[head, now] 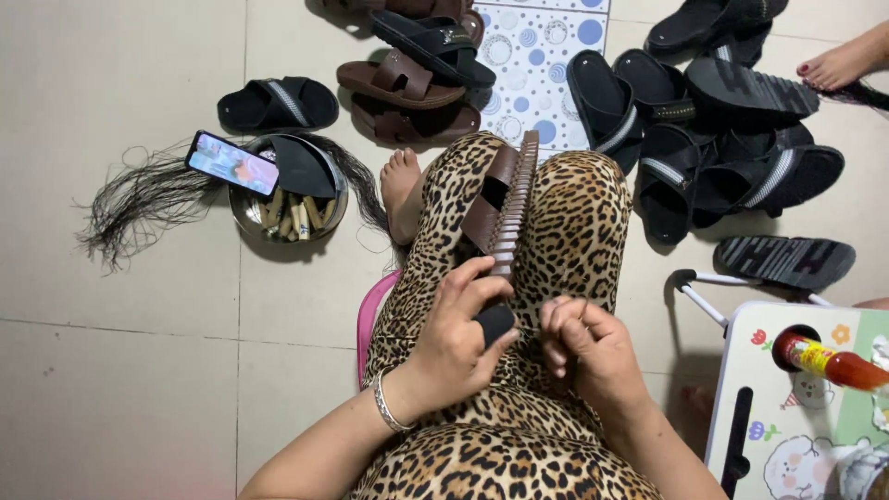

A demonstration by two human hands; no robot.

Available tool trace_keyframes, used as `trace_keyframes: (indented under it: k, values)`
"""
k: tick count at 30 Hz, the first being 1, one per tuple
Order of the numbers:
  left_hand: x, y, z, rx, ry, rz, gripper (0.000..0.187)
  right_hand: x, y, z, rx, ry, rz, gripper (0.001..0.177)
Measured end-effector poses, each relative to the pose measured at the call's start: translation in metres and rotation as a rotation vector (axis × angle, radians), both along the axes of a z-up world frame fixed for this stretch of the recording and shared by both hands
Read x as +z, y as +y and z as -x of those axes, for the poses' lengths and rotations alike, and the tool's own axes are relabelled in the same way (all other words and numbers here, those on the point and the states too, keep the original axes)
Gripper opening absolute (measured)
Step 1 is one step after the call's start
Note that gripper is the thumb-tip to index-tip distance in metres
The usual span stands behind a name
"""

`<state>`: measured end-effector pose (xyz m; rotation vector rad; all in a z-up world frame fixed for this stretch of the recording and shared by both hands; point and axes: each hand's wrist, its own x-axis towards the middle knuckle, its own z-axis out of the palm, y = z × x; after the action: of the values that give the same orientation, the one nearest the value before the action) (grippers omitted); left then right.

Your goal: Hand-stitching the sole of a brown sandal using a needle and thread

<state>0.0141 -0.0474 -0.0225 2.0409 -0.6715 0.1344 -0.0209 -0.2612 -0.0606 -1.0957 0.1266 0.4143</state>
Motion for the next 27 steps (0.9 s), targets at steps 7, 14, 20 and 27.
trace_keyframes:
  k: [7, 14, 20, 27]
  values:
    - [0.005, -0.001, 0.000, 0.039, 0.075, 0.173, 0.015, 0.004, 0.010, -0.001, 0.026, -0.242, 0.558, 0.013]
    - [-0.001, 0.003, 0.003, 0.105, 0.192, 0.274, 0.008, -0.025, 0.012, -0.003, 0.024, -0.280, 0.340, 0.016]
    - [-0.025, 0.003, 0.019, 0.060, 0.171, 0.033, 0.068, -0.020, 0.018, -0.001, 0.065, 0.121, -0.418, 0.035]
    - [-0.055, -0.007, 0.031, 0.120, 0.199, -0.245, 0.103, 0.009, -0.021, -0.001, 0.545, -0.195, 0.363, 0.026]
